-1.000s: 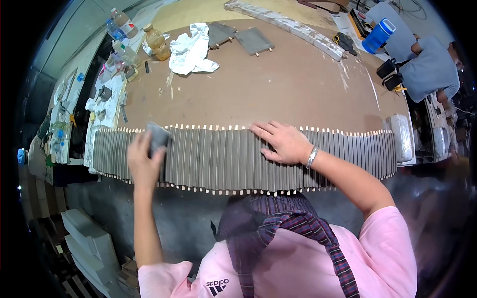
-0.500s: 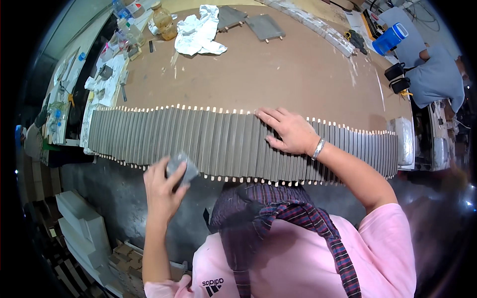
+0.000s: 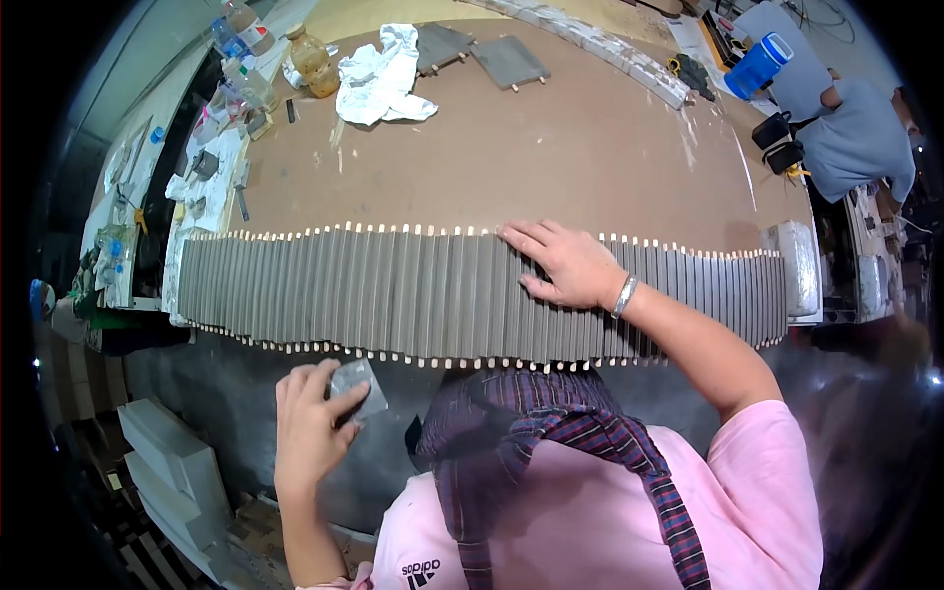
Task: The person picks up a wooden tile from a stack, places it on a table, and then uses a sanding block to sand a long row of assembled wooden slats.
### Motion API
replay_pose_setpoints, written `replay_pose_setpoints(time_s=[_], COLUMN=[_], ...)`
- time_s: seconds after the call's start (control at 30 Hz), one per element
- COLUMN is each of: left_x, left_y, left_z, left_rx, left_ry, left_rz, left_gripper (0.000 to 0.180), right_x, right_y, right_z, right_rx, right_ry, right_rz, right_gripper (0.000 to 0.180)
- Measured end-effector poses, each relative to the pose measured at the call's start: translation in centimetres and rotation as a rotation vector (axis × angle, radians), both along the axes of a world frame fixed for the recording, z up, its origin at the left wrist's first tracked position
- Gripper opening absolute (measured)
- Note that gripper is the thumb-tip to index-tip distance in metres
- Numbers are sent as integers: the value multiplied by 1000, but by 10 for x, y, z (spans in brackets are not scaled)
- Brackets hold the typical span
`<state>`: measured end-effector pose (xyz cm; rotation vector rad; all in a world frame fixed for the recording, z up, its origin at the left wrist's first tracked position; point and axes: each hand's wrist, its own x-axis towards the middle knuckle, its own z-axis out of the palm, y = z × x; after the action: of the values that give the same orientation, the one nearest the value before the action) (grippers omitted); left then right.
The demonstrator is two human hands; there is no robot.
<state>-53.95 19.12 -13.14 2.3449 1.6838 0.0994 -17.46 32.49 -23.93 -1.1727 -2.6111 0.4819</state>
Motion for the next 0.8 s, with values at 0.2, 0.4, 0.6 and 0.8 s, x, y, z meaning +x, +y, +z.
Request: replay_pose_setpoints(time_s=[0.2,0.4,0.6,0.8], left_x=[23,-5,0,-15], left_y=[21,-18,35,103], left_z=[-28,-11,-17,-35], left_rx=[240,102,277,225], left_ry=[-22,12,-73,-277], left_rz=[62,100,169,279], left_gripper=[59,59,52,51], right_x=[-2,1,2,-4], right_y=[1,-1,0,-2], right_z=[3,3,0,9], right_rx=[51,40,64,8], right_ry=[-8,-9,-6,-27], right_rz=[18,-4,18,13], right_gripper=[62,62,66,62])
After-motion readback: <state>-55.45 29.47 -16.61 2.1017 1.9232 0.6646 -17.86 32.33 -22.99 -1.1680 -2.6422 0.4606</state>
